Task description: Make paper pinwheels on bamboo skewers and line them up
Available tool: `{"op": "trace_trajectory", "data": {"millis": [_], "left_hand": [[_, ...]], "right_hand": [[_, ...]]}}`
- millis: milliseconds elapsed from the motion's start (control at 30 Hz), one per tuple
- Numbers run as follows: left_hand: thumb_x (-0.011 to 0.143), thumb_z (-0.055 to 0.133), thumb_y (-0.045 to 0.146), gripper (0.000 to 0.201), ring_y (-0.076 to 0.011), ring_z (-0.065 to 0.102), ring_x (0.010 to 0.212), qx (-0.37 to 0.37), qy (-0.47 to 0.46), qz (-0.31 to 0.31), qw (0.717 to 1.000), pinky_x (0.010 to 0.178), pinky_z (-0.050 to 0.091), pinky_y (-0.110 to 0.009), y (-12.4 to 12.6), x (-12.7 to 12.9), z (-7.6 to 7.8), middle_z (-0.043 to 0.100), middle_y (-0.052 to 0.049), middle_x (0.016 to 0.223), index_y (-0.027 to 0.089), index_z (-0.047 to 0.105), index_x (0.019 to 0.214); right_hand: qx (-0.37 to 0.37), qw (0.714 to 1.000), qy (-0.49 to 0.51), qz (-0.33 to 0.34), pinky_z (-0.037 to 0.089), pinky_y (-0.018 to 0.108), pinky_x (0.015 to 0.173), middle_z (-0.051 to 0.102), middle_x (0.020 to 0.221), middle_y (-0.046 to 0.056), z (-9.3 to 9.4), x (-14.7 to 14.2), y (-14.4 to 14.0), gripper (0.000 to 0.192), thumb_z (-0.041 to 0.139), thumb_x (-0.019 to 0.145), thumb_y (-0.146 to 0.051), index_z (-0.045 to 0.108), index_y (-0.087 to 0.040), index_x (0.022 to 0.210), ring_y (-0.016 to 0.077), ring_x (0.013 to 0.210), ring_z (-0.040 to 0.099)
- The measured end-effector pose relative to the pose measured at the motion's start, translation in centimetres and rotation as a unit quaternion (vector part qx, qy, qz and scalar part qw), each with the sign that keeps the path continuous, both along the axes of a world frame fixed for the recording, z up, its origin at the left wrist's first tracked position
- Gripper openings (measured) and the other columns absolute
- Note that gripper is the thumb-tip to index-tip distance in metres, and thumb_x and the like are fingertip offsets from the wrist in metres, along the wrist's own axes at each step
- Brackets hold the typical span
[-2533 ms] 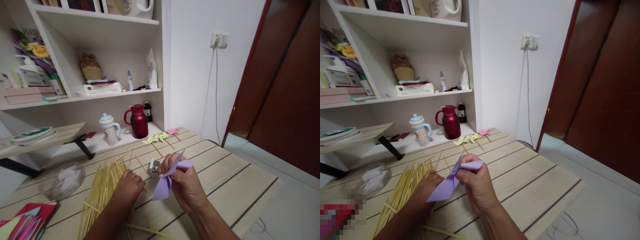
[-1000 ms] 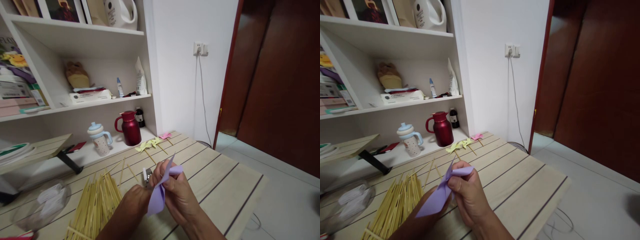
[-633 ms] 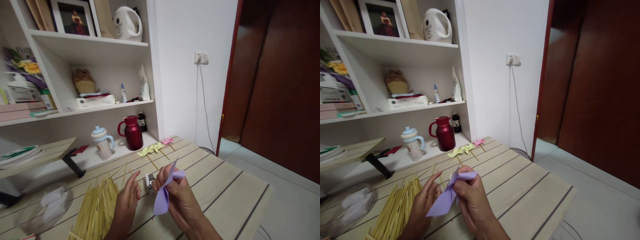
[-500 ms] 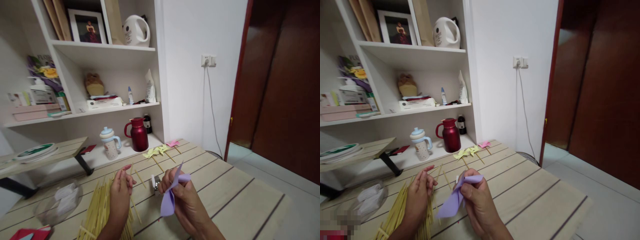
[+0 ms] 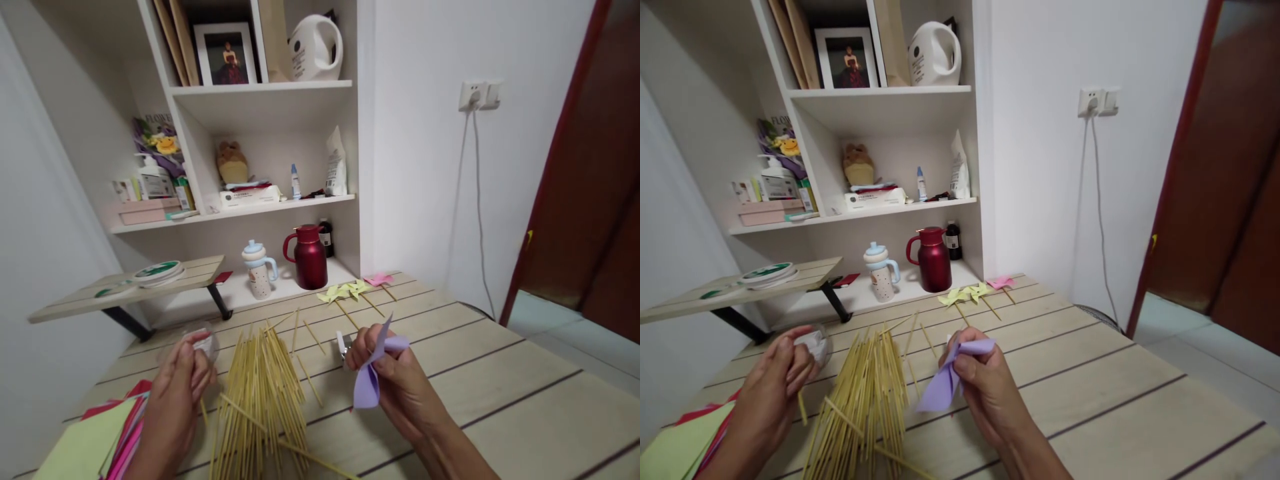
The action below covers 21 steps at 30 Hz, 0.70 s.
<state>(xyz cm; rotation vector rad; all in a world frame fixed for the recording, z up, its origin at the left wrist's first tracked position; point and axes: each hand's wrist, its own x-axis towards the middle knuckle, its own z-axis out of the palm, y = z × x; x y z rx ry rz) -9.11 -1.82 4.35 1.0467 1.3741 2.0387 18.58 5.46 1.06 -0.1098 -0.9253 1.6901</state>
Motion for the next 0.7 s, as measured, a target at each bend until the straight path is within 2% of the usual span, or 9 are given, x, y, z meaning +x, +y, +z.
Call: {"op": "trace_trajectory", "data": {"millis": [100,233,333,433,533,633,700], "left_hand": [[0.086,0.057,0.055,0.036,-0.0078,0.032,0.047,-0.043,0.039,0.038,0.998,0.059,0.039,-0.023,-2.1,-1.1,-2.0,0.037,0.011,0.051,0.024,0.064,0.104],[0.078,0.061,0.066,0.049,-0.0126,0.046,0.054,-0.102,0.113,0.067,0.986,0.063,0.038,-0.025,-3.5,-1.5,-3.8,0.049,0.008,0.052,0.024,0.065,0.102],[0.077,0.056,0.07,0.065,-0.0175,0.053,0.061,-0.141,0.17,0.081,0.972,0.07,0.039,-0.029,-4.1,-1.3,-4.7,0.055,0.007,0.055,0.024,0.056,0.122],[0.08,0.052,0.066,0.08,-0.0202,0.058,0.066,-0.176,0.165,0.049,0.969,0.079,0.04,-0.032,-4.6,-1.2,-5.5,0.06,0.007,0.06,0.022,0.034,0.145],[0.079,0.057,0.061,0.091,-0.0222,0.064,0.073,-0.19,0.149,0.023,0.97,0.088,0.04,-0.034,-5.0,-1.3,-6.4,0.067,0.005,0.066,0.02,0.02,0.151],[0.075,0.067,0.054,0.097,-0.0237,0.067,0.081,-0.18,0.141,0.024,0.973,0.092,0.042,-0.035,-5.4,-1.7,-6.7,0.072,0.002,0.072,0.018,0.019,0.151],[0.075,0.07,0.048,0.088,-0.0235,0.068,0.078,-0.161,0.131,0.029,0.978,0.091,0.044,-0.036,-5.6,-1.9,-6.4,0.072,0.002,0.07,0.02,0.029,0.148]], "right_hand": [[0.006,1.0,-0.005,0.003,0.04,0.028,0.065,0.057,0.069,-0.003,0.0,-0.1,-0.1,0.028,0.089,0.064,-0.029,0.065,-0.02,0.075,0.0142,0.066,0.051],[0.007,1.0,-0.008,-0.002,0.039,0.028,0.063,0.057,0.068,-0.003,0.0,-0.4,-0.1,0.028,0.089,0.064,-0.029,0.064,-0.02,0.074,0.0135,0.064,0.049],[0.003,1.0,-0.015,-0.007,0.039,0.028,0.063,0.056,0.067,-0.003,0.0,-0.5,0.0,0.029,0.089,0.064,-0.03,0.064,-0.019,0.073,0.0134,0.063,0.048],[0.002,1.0,-0.017,-0.011,0.039,0.029,0.063,0.056,0.066,-0.002,-0.2,-0.6,0.1,0.029,0.089,0.064,-0.031,0.064,-0.019,0.073,0.0137,0.063,0.047],[0.003,1.0,-0.019,-0.008,0.039,0.028,0.063,0.056,0.067,-0.002,-0.4,-0.6,0.2,0.028,0.088,0.066,-0.029,0.063,-0.019,0.073,0.0134,0.063,0.048],[-0.001,1.0,-0.017,-0.006,0.039,0.027,0.061,0.056,0.067,-0.003,-0.5,-0.5,0.2,0.028,0.088,0.065,-0.029,0.063,-0.019,0.074,0.0126,0.062,0.048],[-0.008,1.0,-0.016,-0.007,0.04,0.027,0.06,0.057,0.067,-0.004,-0.6,-0.5,0.2,0.03,0.089,0.064,-0.029,0.063,-0.019,0.074,0.0122,0.061,0.049]]}}
